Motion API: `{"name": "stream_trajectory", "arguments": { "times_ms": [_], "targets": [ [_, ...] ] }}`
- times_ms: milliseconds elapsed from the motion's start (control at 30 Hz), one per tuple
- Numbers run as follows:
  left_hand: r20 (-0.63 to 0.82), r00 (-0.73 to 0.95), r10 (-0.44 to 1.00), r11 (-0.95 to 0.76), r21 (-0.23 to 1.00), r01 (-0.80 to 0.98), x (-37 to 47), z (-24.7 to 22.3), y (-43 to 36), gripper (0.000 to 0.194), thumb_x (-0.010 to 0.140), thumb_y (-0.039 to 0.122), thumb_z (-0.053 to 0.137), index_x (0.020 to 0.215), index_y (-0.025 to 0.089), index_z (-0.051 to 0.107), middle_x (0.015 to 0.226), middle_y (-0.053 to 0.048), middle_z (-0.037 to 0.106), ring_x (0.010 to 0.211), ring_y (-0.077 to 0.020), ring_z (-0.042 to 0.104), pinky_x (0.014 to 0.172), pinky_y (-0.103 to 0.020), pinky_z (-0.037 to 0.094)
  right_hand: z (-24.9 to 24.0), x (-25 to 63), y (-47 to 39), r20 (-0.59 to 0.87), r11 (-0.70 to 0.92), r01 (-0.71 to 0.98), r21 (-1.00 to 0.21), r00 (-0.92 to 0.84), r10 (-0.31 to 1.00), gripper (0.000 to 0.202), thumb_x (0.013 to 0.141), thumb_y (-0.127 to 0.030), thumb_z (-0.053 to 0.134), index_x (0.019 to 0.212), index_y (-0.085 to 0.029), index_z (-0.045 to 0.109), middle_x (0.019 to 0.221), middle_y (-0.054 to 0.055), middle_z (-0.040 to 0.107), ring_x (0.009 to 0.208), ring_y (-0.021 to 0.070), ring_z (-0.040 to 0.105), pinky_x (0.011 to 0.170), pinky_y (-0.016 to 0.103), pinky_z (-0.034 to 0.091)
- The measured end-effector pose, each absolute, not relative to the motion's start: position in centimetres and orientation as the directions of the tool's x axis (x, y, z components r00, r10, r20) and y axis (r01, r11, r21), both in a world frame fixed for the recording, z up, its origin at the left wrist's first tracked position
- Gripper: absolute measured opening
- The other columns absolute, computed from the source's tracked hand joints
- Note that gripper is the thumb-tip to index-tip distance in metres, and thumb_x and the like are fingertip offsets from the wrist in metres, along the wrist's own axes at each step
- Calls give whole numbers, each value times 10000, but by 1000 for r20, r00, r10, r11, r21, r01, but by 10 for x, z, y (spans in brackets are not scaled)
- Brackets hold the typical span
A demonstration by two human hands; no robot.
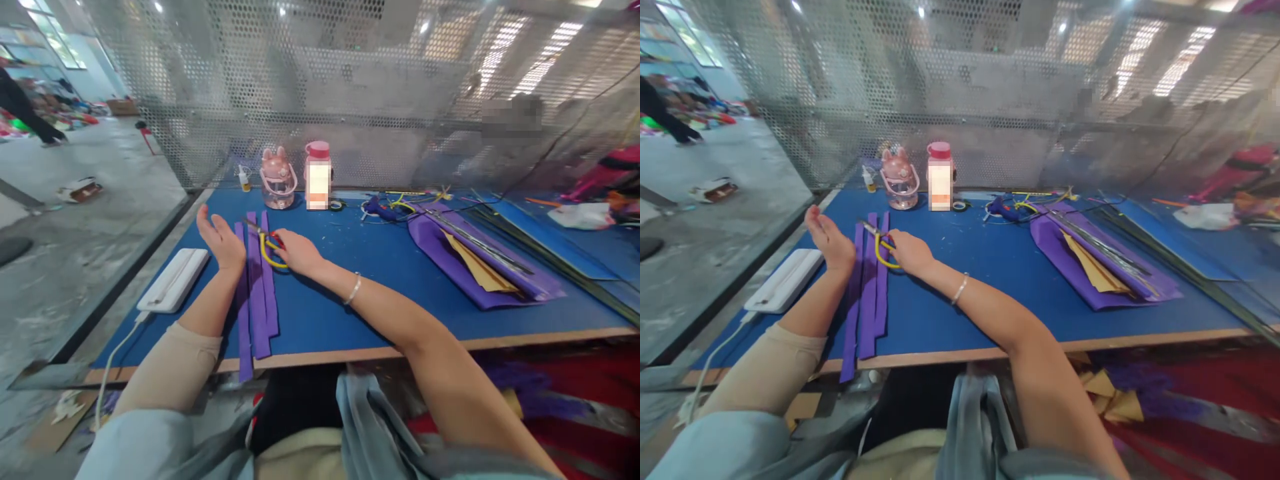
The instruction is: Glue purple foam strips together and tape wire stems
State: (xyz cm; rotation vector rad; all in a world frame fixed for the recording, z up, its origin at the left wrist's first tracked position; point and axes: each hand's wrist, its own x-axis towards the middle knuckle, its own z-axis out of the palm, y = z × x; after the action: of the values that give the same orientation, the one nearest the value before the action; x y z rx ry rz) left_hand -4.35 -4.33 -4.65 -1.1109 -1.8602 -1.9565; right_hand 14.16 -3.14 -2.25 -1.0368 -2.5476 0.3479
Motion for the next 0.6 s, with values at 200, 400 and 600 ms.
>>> {"name": "stream_trajectory", "arguments": {
  "times_ms": [200,400,600],
  "targets": [
    [651,-615,445,-252,750,611,-33,-47,-49,415,995,397,274,1153,126,545,1173,-148,608,1124,-205,564,1021,-367,416,-40,135,-30,250,760,570,-314,-722,645,286,964,-253,480,1208,-155,593,1189,121,635,1099,201,575,920,321,445],
    [708,-348,615,-311,623,718,-15,-46,-57,319,944,327,424,1111,130,613,1130,-134,647,1097,-217,586,1006,-373,431,-34,288,-34,323,706,693,-147,-641,696,337,949,-349,502,1192,-153,630,1221,107,658,1123,231,584,975,365,426],
    [670,-318,671,-309,642,702,-5,-46,-59,336,889,340,514,1158,161,602,1147,-124,647,1084,-245,609,948,-391,493,10,489,-1,465,-204,977,-66,211,860,452,984,-221,259,1334,-99,520,1351,187,558,1252,261,491,1018,388,362]
  ]
}}
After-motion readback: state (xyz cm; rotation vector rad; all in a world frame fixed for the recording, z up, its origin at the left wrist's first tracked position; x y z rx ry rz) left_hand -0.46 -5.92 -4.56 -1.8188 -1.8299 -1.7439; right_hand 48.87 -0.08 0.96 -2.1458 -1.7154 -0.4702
